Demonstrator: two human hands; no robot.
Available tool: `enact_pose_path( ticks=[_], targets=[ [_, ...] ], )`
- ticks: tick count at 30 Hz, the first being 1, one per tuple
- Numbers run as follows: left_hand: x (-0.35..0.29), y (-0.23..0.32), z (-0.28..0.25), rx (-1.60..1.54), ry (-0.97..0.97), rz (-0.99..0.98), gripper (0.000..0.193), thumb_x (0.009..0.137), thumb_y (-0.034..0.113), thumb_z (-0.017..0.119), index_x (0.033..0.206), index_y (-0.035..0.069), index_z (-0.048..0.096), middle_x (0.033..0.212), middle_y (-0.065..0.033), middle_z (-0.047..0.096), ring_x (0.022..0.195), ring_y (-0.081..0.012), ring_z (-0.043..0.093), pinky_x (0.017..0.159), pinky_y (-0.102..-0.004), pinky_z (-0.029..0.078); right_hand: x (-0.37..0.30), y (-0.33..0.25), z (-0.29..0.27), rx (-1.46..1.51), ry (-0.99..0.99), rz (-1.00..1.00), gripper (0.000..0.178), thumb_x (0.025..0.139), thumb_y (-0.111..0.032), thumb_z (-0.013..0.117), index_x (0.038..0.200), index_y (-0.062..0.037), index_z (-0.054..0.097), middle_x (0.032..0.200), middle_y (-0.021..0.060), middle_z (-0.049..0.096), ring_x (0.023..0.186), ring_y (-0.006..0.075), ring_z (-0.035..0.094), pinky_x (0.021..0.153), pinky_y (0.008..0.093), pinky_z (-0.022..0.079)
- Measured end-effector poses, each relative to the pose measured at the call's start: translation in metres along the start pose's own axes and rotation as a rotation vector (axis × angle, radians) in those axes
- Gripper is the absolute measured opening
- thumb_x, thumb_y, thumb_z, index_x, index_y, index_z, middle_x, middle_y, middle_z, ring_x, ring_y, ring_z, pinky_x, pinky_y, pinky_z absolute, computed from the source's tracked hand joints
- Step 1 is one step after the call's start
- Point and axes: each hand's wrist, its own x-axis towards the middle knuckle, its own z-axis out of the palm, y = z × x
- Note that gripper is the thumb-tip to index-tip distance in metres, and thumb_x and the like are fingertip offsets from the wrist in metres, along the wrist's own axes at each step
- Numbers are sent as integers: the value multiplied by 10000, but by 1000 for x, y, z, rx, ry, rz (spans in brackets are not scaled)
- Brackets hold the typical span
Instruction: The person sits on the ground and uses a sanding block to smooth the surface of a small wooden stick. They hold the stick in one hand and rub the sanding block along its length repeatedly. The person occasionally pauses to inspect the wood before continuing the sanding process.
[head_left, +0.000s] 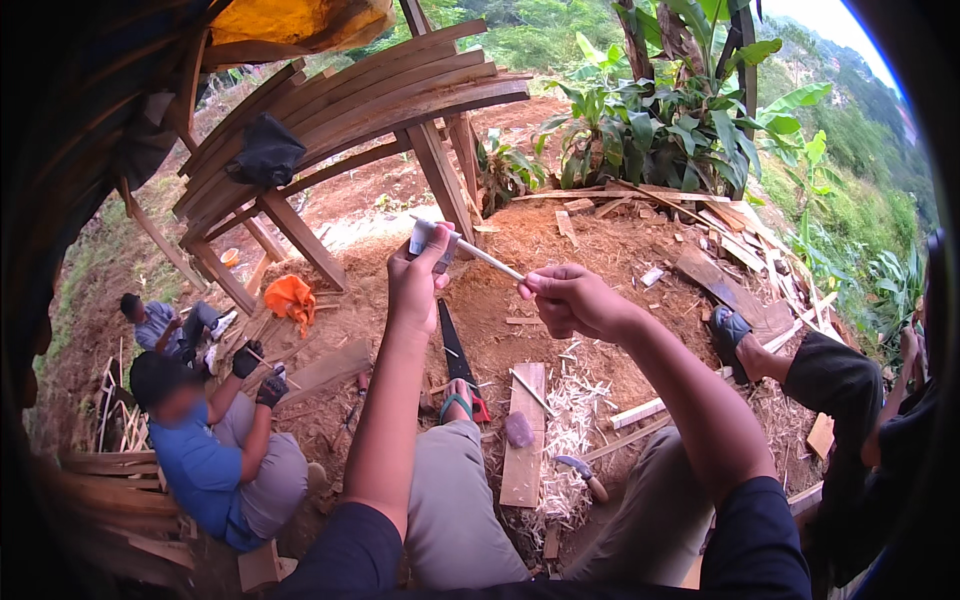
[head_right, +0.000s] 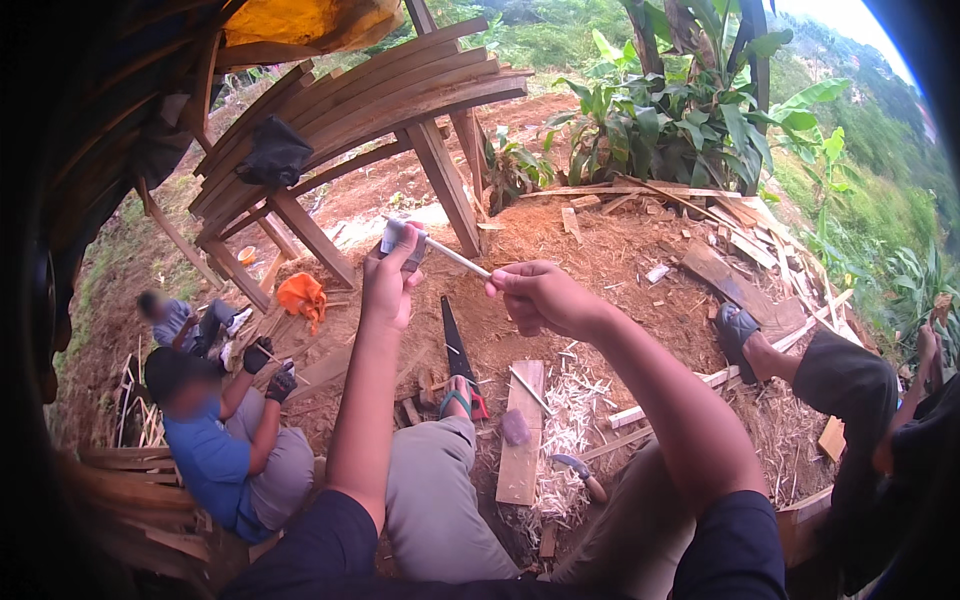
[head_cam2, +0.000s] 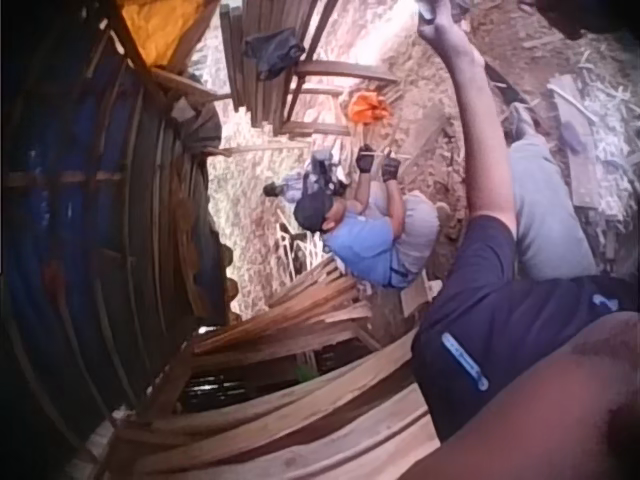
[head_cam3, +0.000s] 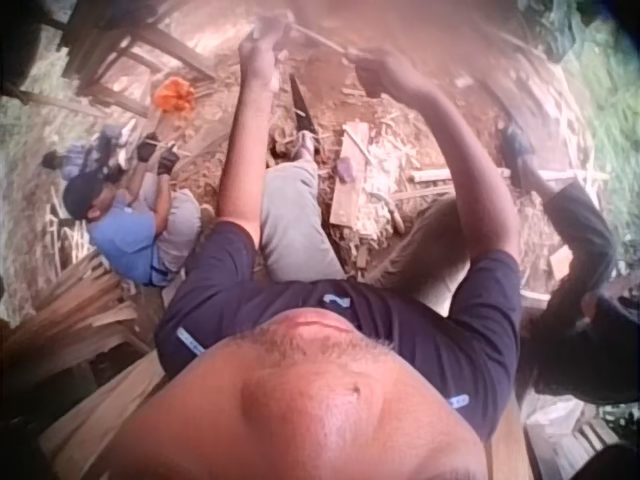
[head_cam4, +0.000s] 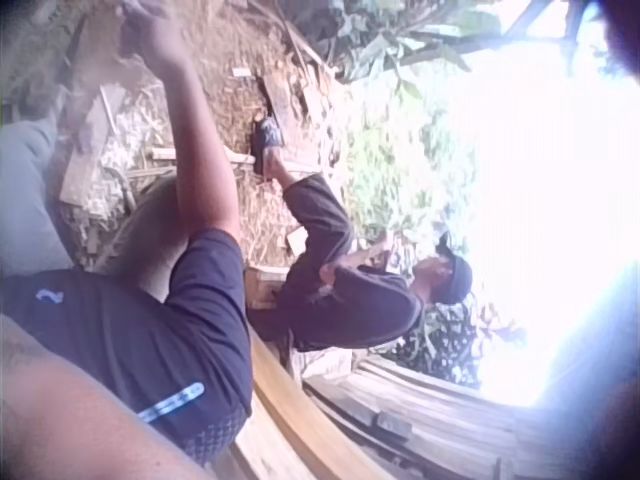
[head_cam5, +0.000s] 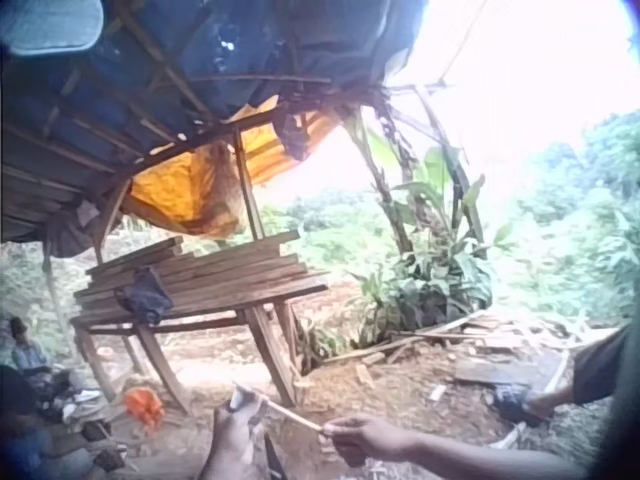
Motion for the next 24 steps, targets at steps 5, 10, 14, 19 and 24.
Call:
enact_pose_path(
  ticks=[5,10,14,19,24],
  targets=[
    [3,-4,-7,-72,167,-15,223,888,278,707,991,81,699,846,39,634,611,-12,453,454,-197,286,4,13,1,-888,444,-355,260,972,-213,578,1038,16,685,618,46,598,516,112,486,505,296,422],
    [7,-7,-15,-82,172,-38,234,892,281,704,1008,81,671,875,36,625,642,-14,465,456,-197,278,7,21,-1,-1109,733,-703,176,872,-149,694,1035,-106,744,832,139,716,629,240,676,593,358,527],
    [2,-8,-7,-69,89,-74,248,908,275,685,1058,80,650,902,37,615,675,-13,472,471,-194,281,4,18,-6,-1188,759,-771,152,878,-139,680,1007,-84,739,785,132,700,627,236,668,594,355,524],
    [-3,-11,-3,-65,-9,-107,226,919,271,671,1031,75,652,888,34,611,676,-13,473,479,-196,285,-3,6,5,-1012,584,-369,190,955,-183,587,951,-37,709,599,69,594,512,147,557,494,313,440],
    [-3,-20,1,32,-131,-153,200,903,273,691,968,85,697,774,52,591,562,-11,408,453,-196,271,-5,9,-6,-290,275,-67,292,1006,-246,503,939,-29,686,552,-19,503,461,81,448,450,267,363]
  ],
)
